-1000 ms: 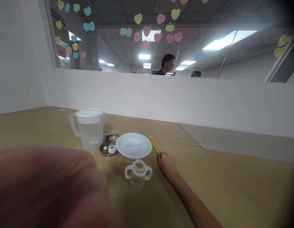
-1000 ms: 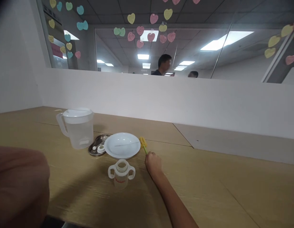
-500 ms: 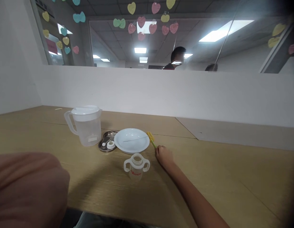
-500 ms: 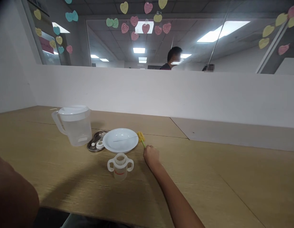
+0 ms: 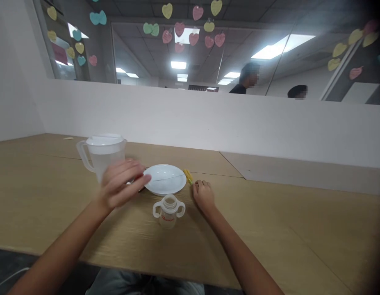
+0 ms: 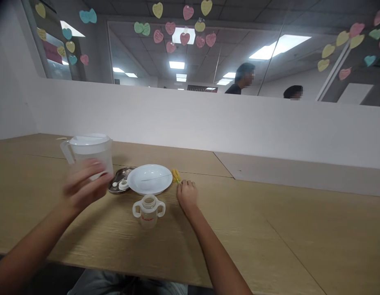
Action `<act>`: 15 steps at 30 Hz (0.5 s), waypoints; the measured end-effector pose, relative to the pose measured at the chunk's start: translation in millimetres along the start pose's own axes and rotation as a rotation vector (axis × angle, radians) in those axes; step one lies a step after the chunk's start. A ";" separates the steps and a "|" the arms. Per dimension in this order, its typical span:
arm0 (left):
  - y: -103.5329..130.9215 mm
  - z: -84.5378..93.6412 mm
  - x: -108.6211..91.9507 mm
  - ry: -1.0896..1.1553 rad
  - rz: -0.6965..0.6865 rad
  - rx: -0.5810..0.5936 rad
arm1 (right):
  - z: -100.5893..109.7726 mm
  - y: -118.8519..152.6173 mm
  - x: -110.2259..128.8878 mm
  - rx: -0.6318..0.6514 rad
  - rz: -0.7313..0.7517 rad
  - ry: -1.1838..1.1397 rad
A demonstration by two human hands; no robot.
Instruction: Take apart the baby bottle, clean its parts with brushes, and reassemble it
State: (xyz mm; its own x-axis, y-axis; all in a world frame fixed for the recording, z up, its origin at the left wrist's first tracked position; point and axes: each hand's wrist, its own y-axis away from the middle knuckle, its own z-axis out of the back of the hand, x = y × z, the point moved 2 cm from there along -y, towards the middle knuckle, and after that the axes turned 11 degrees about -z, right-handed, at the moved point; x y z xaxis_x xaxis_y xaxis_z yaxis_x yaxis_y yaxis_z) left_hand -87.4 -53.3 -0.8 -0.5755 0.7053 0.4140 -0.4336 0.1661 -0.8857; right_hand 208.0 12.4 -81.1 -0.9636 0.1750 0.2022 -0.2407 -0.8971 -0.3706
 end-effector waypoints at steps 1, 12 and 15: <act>3.8 -11.6 8.2 -0.022 0.009 0.024 | 1.3 -0.2 2.8 -0.011 0.007 -0.023; 111.1 -101.1 59.7 0.067 0.842 0.664 | -21.5 -20.1 38.1 0.150 0.106 -0.552; 119.4 -100.3 60.6 0.080 0.870 0.693 | -30.5 -20.9 36.4 0.149 0.080 -0.572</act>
State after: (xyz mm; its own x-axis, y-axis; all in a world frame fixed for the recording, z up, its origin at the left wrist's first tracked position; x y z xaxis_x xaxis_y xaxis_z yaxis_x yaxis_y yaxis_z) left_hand -104.5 78.4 -102.5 -0.8359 0.4409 -0.3269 -0.2125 -0.8091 -0.5479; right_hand 174.4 49.9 -93.6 -0.7520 -0.1045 0.6509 -0.1112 -0.9531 -0.2815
